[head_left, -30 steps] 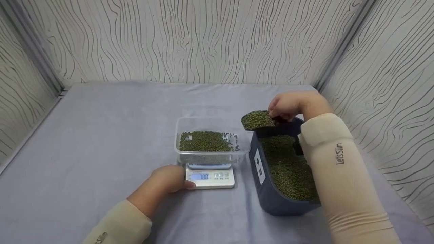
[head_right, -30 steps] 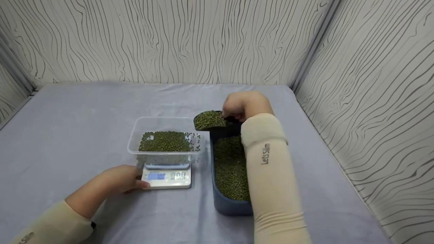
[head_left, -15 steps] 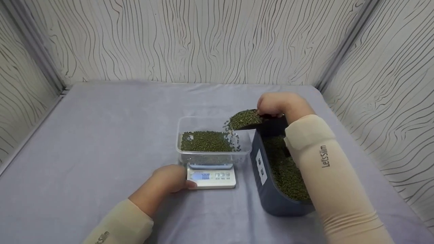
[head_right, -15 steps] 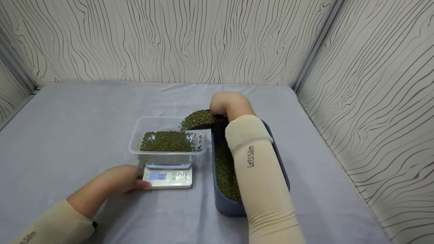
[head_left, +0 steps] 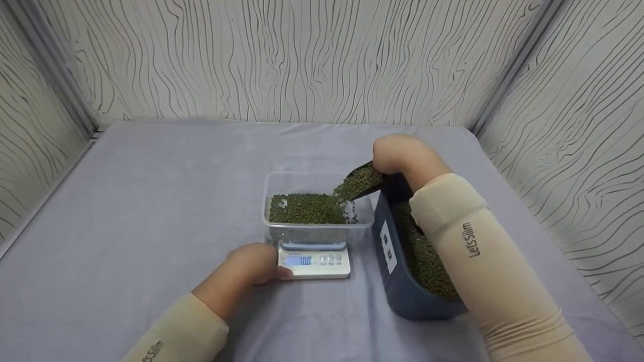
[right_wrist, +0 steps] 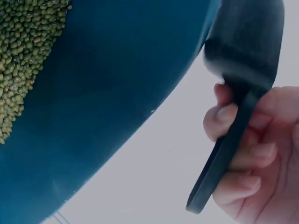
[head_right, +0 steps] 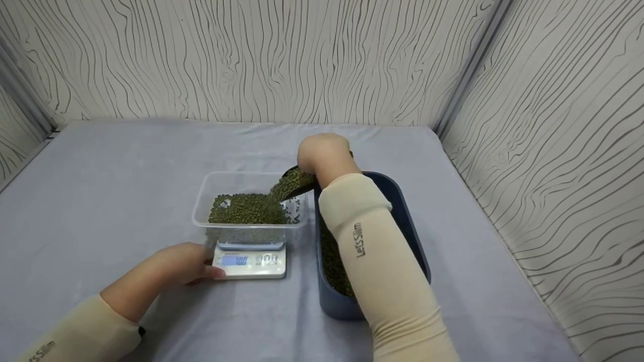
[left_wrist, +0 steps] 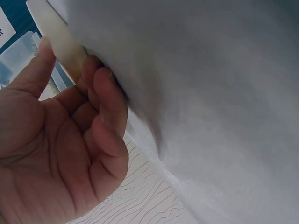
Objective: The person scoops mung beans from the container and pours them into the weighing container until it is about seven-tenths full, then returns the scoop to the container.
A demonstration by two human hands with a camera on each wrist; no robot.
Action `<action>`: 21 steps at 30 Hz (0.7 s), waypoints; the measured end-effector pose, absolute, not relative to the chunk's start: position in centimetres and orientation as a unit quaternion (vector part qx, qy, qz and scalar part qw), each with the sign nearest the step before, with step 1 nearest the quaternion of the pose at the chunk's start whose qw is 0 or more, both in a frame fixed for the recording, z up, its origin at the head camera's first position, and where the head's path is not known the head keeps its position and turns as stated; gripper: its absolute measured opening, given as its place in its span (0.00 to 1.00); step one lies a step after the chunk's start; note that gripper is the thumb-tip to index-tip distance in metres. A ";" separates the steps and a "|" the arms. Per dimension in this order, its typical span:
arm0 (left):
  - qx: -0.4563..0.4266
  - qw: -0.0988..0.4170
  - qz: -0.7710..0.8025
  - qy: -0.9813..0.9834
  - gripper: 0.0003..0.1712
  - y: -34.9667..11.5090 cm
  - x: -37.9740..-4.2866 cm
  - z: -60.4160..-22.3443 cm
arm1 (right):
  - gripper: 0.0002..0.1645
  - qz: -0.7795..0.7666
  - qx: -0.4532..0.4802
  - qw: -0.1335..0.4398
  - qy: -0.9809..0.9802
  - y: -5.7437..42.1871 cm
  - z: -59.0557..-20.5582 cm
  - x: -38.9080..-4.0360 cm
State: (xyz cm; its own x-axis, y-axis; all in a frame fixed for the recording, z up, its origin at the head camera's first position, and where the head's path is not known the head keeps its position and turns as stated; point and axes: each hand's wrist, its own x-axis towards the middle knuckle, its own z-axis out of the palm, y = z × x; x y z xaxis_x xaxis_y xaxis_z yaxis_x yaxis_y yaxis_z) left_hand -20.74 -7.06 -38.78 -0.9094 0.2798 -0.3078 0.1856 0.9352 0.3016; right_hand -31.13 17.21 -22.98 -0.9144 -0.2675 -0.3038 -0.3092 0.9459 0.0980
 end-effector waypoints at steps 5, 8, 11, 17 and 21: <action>0.130 0.165 0.133 0.969 0.25 -7.1 -20.7 -38.9 | 0.14 0.155 -0.120 0.097 0.976 15.7 -23.1 -30.4; 0.126 0.167 0.131 0.969 0.26 -7.0 -20.8 -38.9 | 0.13 0.216 -0.117 0.069 0.967 14.6 -23.4 -29.8; 0.125 0.170 0.126 0.969 0.27 -7.0 -20.8 -38.9 | 0.12 0.270 -0.123 0.044 0.954 13.5 -23.6 -29.3; 0.123 0.174 0.120 0.970 0.28 -7.0 -20.8 -38.8 | 0.08 0.320 -0.144 0.014 0.936 11.9 -23.6 -28.3; 0.123 0.175 0.120 0.969 0.28 -7.0 -20.7 -38.7 | 0.09 0.322 -0.155 0.010 0.934 11.6 -23.7 -28.0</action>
